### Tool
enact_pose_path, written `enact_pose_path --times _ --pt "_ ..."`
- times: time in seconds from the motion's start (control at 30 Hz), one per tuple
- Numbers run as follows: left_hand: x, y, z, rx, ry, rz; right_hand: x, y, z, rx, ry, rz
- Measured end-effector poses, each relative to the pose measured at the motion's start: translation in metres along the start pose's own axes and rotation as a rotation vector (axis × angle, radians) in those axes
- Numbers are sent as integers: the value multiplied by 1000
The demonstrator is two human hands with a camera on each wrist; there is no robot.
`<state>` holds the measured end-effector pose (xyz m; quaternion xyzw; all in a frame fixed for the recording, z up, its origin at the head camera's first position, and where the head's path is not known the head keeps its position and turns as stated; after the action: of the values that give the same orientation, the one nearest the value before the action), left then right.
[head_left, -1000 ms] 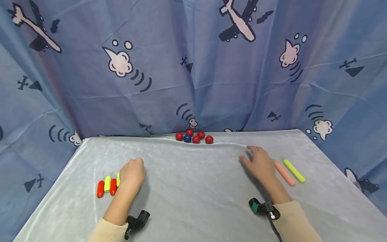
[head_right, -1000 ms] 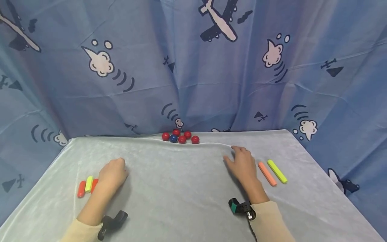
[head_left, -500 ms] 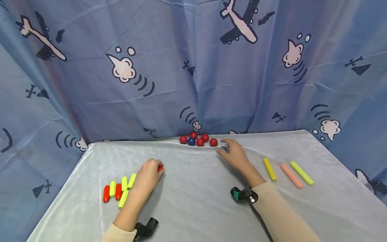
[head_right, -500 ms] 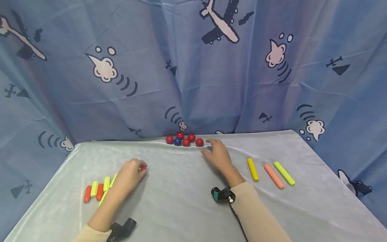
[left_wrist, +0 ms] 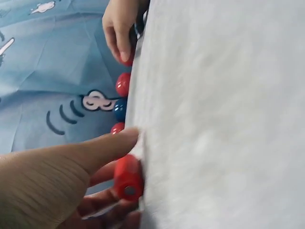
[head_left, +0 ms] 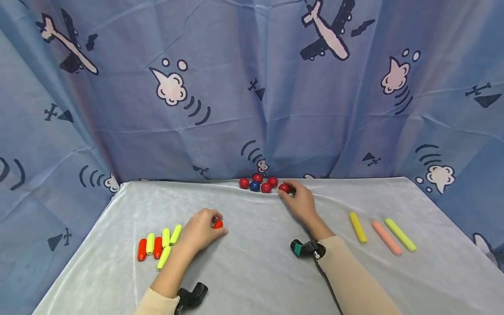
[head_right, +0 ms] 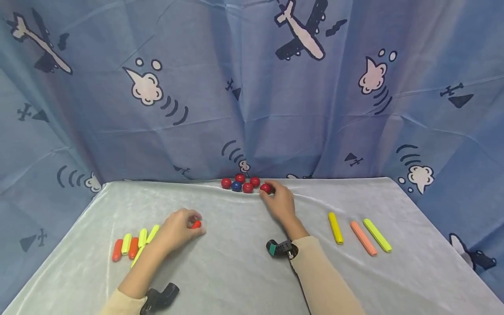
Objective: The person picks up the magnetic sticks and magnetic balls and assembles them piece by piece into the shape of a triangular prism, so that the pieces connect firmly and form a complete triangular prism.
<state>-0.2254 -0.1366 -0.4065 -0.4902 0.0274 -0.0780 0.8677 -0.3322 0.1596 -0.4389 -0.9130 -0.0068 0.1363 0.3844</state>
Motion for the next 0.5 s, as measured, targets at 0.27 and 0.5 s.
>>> enact_pose_path --times 0.27,0.5 --pt "1 -6 -4 -3 2 -29 0 -3 -1 -39 -21 -7" --pt "-5 -5 2 29 38 -34 2 -7 -2 -283 55 8"
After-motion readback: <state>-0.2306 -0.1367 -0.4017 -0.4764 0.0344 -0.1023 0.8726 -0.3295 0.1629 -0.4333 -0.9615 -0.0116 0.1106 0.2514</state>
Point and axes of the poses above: each hand's wrist, its own x-axis away from the middle knuckle, its own y-axis out of the palm, z = x × y, the point moved 1 cm from there along -x, towards the middle knuckle, and after that the axes turned 7 degrees about -z, right-handed, at the moved point
